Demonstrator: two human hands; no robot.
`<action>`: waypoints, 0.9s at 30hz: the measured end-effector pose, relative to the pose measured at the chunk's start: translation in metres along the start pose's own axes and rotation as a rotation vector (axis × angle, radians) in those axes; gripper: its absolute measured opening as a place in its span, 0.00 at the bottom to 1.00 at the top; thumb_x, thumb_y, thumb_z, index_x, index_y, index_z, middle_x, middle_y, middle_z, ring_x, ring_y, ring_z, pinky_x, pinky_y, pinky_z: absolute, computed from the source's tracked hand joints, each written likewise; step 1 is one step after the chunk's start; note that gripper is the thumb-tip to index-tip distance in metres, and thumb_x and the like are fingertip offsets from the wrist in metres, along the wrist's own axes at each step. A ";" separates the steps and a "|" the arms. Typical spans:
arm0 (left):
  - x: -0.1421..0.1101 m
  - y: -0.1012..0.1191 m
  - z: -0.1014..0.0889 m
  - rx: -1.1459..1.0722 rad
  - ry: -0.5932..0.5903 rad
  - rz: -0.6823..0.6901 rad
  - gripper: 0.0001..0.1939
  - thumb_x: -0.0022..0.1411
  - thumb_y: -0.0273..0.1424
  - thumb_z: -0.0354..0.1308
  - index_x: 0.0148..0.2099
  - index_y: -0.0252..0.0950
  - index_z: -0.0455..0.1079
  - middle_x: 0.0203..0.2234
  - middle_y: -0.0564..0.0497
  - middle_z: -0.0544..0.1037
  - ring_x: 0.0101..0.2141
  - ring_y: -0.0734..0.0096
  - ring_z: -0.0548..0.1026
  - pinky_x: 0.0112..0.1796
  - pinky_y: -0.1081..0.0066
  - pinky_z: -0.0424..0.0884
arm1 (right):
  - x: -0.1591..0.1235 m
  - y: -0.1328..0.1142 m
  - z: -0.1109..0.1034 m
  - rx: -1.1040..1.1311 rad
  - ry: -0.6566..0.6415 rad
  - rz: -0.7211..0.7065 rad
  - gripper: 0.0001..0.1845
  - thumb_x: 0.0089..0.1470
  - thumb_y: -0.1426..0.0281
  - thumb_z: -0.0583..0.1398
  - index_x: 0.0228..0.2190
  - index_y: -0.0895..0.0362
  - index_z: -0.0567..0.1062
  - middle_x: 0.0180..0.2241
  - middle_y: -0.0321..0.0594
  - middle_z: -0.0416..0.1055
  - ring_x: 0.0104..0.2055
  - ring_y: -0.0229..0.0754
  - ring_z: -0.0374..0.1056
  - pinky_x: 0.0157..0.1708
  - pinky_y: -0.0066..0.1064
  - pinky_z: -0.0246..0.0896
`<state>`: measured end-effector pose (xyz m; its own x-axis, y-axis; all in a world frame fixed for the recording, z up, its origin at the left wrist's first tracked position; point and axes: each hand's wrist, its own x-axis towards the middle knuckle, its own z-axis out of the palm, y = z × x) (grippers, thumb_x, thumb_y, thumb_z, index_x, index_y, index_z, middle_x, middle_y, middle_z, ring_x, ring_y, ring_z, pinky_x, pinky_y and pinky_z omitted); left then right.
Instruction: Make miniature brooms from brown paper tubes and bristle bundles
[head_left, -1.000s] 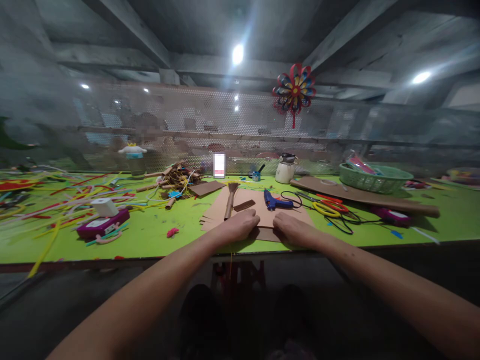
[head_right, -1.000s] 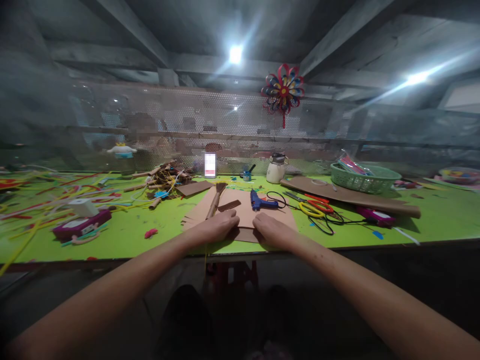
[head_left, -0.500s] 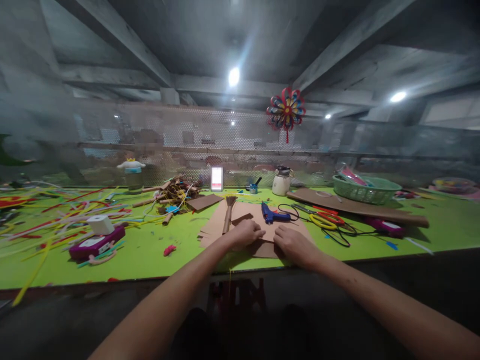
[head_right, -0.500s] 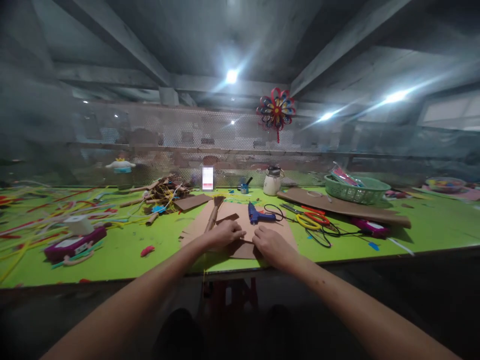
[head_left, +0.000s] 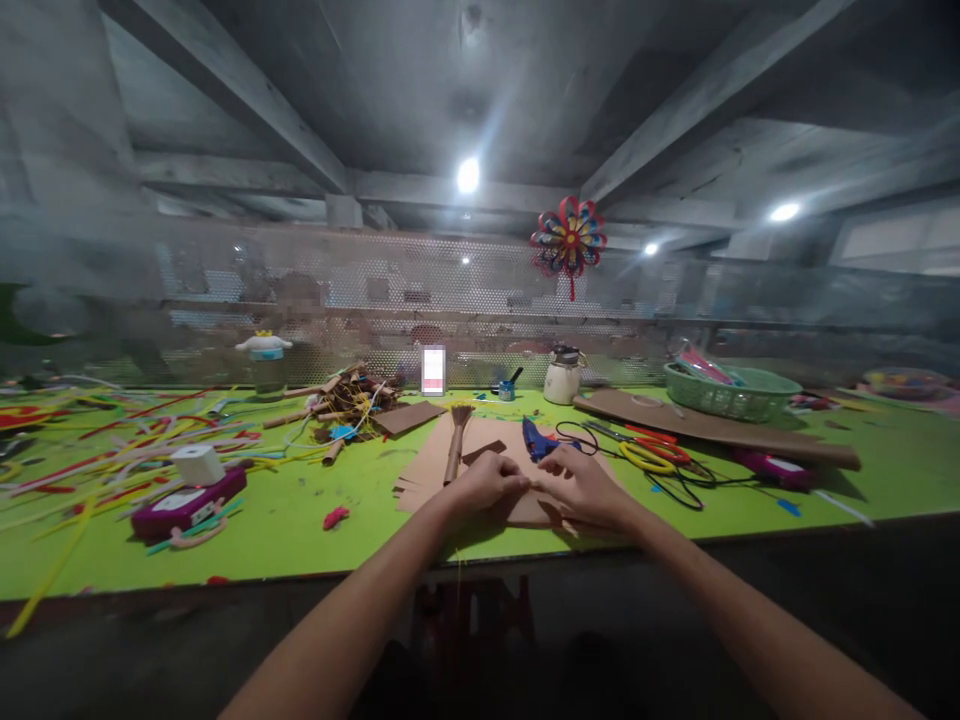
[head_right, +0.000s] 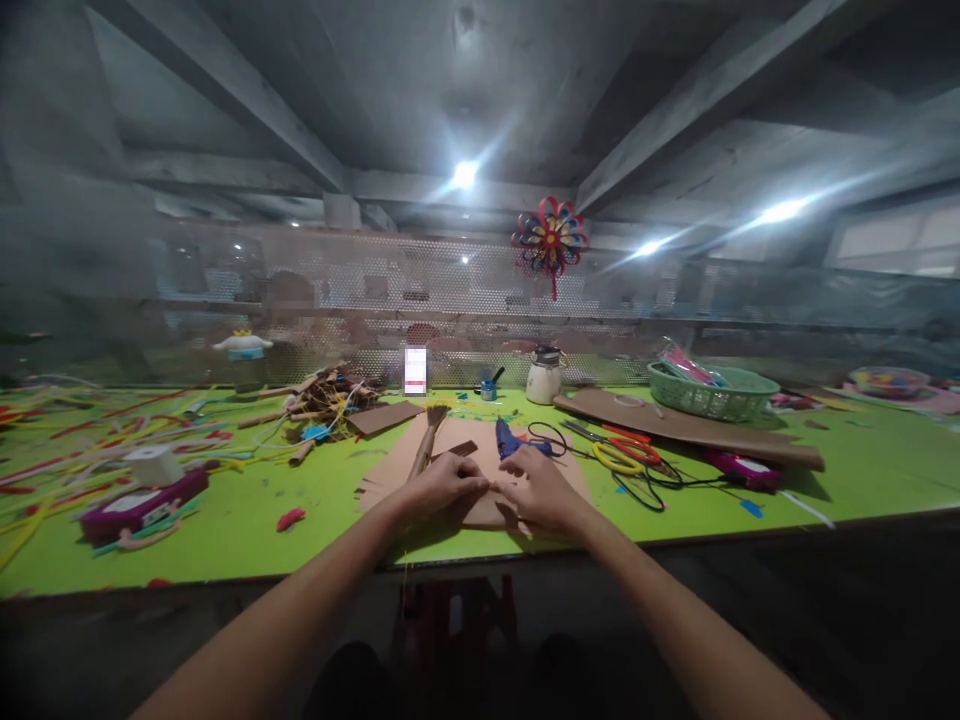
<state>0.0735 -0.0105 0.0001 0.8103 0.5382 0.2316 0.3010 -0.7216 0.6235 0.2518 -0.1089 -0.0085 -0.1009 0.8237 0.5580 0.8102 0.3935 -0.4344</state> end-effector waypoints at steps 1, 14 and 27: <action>0.000 0.001 0.000 -0.011 0.016 0.002 0.15 0.56 0.39 0.52 0.24 0.32 0.66 0.17 0.55 0.64 0.22 0.76 0.62 0.24 0.76 0.57 | 0.003 0.002 0.002 0.093 -0.003 0.062 0.09 0.50 0.66 0.59 0.30 0.59 0.74 0.30 0.41 0.69 0.33 0.41 0.64 0.32 0.31 0.59; 0.004 -0.003 0.005 0.071 0.008 0.075 0.11 0.53 0.32 0.54 0.28 0.31 0.75 0.22 0.51 0.75 0.25 0.72 0.68 0.28 0.75 0.61 | -0.001 0.019 0.013 0.532 0.022 0.281 0.10 0.42 0.65 0.63 0.20 0.60 0.74 0.18 0.35 0.65 0.20 0.34 0.58 0.19 0.26 0.52; 0.003 -0.001 0.002 0.059 0.006 0.040 0.11 0.53 0.35 0.56 0.31 0.32 0.74 0.26 0.50 0.76 0.28 0.71 0.72 0.31 0.75 0.64 | -0.004 0.011 0.011 0.756 0.008 0.359 0.12 0.39 0.65 0.64 0.18 0.60 0.70 0.14 0.29 0.59 0.17 0.29 0.51 0.17 0.24 0.44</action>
<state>0.0767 -0.0089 -0.0013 0.8192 0.5112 0.2602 0.2977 -0.7667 0.5689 0.2545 -0.1035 -0.0235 0.0955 0.9495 0.2988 0.1860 0.2779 -0.9424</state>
